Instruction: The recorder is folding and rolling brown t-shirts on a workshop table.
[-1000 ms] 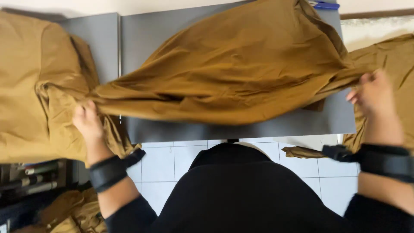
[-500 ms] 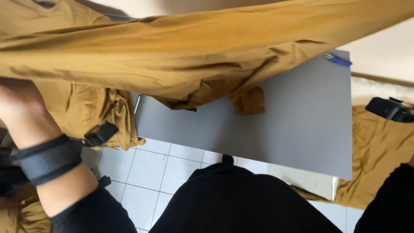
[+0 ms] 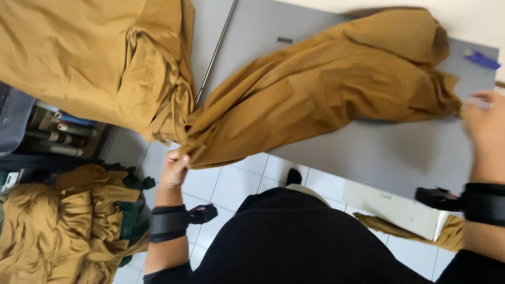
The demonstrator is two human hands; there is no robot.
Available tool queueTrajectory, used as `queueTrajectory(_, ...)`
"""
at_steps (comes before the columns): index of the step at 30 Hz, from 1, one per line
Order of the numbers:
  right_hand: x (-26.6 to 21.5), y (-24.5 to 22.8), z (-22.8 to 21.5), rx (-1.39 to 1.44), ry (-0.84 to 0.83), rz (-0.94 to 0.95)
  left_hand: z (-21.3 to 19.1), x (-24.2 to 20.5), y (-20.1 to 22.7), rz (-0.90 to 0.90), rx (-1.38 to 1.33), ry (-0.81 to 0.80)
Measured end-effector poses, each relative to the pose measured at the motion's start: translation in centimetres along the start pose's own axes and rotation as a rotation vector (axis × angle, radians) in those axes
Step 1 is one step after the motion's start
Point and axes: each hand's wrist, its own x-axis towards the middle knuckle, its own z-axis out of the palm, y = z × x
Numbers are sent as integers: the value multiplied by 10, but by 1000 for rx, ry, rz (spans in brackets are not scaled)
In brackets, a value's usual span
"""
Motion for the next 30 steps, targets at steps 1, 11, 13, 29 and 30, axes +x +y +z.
queueTrajectory(1, 5, -51, 26, -47, 1, -21, -17, -6, -22, 44, 12, -154)
queueTrajectory(11, -37, -537, 29, 105, -332, -677, 83, -60, 39, 125, 428, -882)
queueTrajectory(13, -56, -546, 67, -21, -310, -687, 60, -63, 5, -6, 743, -843)
queueTrajectory(29, -142, -532, 33, -62, -76, -416, 173, -7, 1, 250, 1191, -272)
queueTrajectory(30, -144, -530, 27, -87, -70, -403, 172, 3, -23, 275, 1235, -283)
